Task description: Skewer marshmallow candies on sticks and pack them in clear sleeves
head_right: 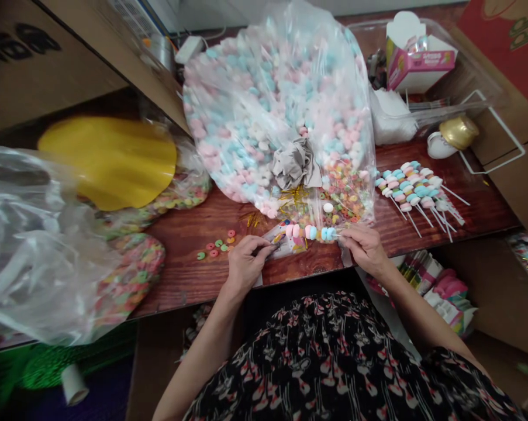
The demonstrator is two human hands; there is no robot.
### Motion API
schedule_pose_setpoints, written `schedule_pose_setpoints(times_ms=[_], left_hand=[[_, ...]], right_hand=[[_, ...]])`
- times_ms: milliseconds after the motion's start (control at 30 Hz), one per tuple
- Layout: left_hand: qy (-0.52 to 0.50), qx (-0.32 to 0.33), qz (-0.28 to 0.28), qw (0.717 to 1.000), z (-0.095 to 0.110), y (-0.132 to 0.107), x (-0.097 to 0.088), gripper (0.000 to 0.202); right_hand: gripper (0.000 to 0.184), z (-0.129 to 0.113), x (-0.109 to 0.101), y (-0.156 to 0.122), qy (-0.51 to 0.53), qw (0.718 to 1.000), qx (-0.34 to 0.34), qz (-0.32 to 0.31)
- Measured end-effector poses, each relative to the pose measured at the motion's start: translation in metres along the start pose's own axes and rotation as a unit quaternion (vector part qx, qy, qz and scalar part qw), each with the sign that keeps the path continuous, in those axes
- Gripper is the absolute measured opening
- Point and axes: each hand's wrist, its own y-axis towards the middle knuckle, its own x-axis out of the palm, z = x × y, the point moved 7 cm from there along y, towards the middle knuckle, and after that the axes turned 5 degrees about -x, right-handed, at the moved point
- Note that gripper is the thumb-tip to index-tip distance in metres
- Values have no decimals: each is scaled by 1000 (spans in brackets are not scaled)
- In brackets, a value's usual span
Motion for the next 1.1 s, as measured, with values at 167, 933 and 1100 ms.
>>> schedule_pose_setpoints(times_ms=[167,933,1100], left_hand=[[6,-2,9,1000,-2,-3,-1,16],[-29,-3,6,1000,-3,-1,-4,11],[-37,-10,11,999,-6,-2,-3,14]], right_hand=[[14,2,7,2,-1,1000,1,-1],[13,10,15,-6,1,1000,26,14],[14,9,21,-3,-16,1000,4,-2]])
